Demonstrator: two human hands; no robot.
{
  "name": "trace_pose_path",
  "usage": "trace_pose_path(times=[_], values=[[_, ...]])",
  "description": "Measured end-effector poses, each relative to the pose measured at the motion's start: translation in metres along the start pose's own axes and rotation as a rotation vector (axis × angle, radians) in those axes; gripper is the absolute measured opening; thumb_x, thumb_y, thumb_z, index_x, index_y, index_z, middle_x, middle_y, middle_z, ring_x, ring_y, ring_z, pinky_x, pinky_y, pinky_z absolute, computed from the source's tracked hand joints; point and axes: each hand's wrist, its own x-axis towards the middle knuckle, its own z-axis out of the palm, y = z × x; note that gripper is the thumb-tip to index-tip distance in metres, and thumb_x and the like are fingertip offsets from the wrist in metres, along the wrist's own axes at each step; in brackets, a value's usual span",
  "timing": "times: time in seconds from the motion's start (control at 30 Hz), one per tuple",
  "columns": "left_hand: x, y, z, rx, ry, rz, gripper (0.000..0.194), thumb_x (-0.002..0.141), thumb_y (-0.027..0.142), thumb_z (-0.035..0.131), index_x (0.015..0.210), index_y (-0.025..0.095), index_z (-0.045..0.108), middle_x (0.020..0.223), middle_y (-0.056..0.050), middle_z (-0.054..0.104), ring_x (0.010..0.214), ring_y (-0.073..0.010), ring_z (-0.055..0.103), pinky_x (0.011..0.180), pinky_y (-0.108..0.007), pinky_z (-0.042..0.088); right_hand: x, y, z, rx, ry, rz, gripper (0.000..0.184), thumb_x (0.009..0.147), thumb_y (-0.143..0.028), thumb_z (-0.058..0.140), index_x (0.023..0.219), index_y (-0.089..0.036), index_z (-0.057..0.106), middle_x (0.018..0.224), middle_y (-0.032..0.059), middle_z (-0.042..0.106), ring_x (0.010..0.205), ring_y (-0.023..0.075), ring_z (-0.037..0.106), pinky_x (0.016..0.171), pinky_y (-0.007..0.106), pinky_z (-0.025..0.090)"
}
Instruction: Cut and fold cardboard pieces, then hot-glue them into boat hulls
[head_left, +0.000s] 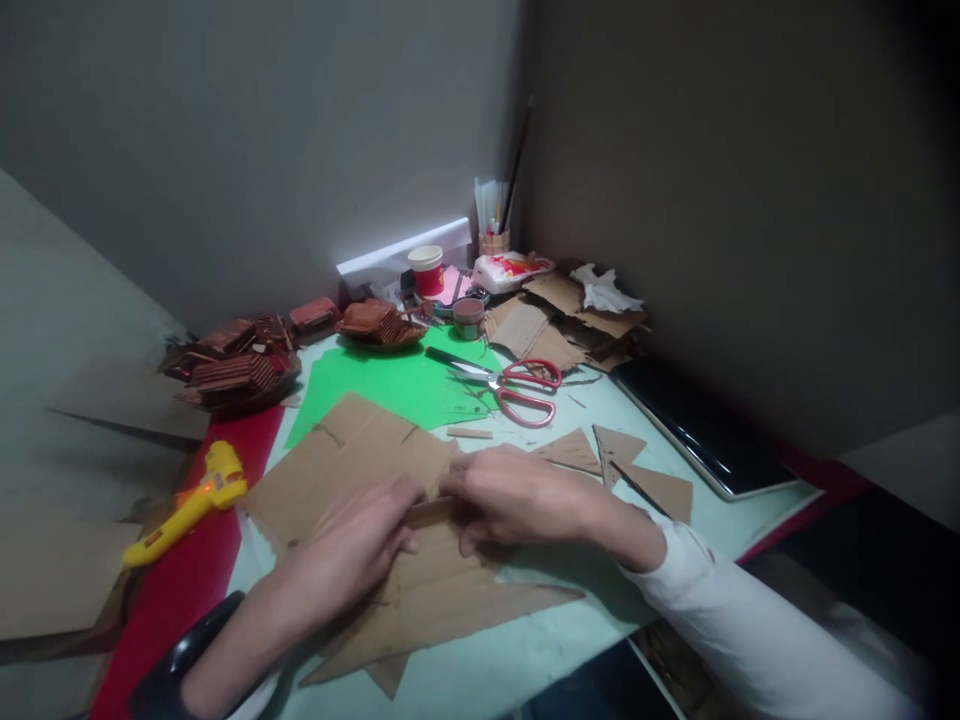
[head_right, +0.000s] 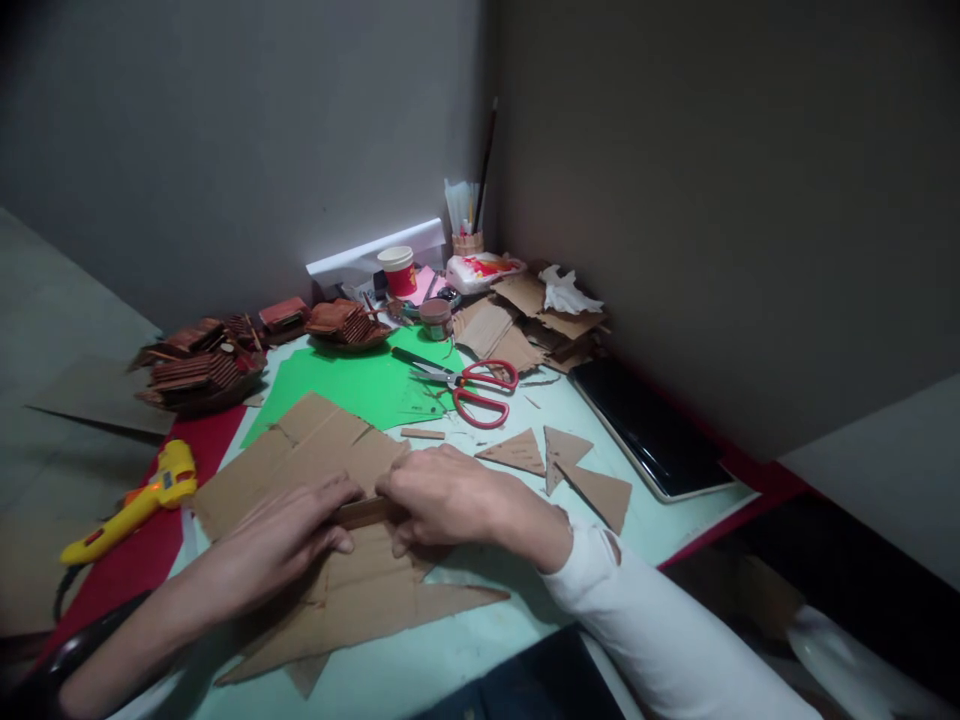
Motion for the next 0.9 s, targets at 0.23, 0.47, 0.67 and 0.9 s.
trace_pose_path(times=[0.23, 0.47, 0.67, 0.9], values=[[-0.003, 0.018, 0.004, 0.087, -0.009, -0.042, 0.022, 0.088, 0.011, 0.039, 0.096, 0.022, 0.056, 0.100, -0.008, 0.063, 0.092, -0.0262, 0.061, 0.078, -0.039, 0.047, 0.001, -0.007, 0.001, -0.036, 0.002, 0.023, 0.012, 0.081, -0.024, 0.070, 0.088, -0.016, 0.066, 0.086, 0.0065, 0.069, 0.073, 0.0192, 0.058, 0.057, 0.029, 0.027], [-0.009, 0.030, 0.006, 0.148, -0.028, -0.060, 0.026, 0.085, 0.004, 0.034, 0.093, 0.018, 0.054, 0.093, -0.012, 0.058, 0.089, -0.0299, 0.056, 0.074, -0.043, 0.043, -0.005, -0.019, 0.000, -0.074, 0.011, 0.019, 0.015, 0.080, -0.017, 0.063, 0.095, -0.017, 0.068, 0.095, 0.0072, 0.070, 0.076, 0.0189, 0.059, 0.058, 0.030, 0.029], [-0.004, 0.031, -0.015, 0.147, -0.020, -0.052, 0.019, 0.089, 0.009, 0.037, 0.084, 0.020, 0.052, 0.090, -0.008, 0.056, 0.085, -0.0271, 0.055, 0.072, -0.040, 0.040, 0.003, -0.022, -0.023, -0.139, -0.068, 0.074, 0.007, 0.082, -0.016, 0.064, 0.080, -0.015, 0.071, 0.077, 0.0080, 0.069, 0.064, 0.0180, 0.057, 0.051, 0.031, 0.019], [-0.001, 0.015, -0.024, 0.116, -0.084, -0.067, 0.020, 0.092, 0.018, 0.038, 0.099, 0.019, 0.057, 0.103, -0.011, 0.061, 0.093, -0.0277, 0.060, 0.080, -0.042, 0.045, 0.018, -0.023, -0.035, -0.119, -0.138, 0.111, 0.011, 0.083, -0.022, 0.068, 0.089, -0.014, 0.073, 0.082, 0.0069, 0.068, 0.069, 0.0176, 0.059, 0.051, 0.027, 0.028]])
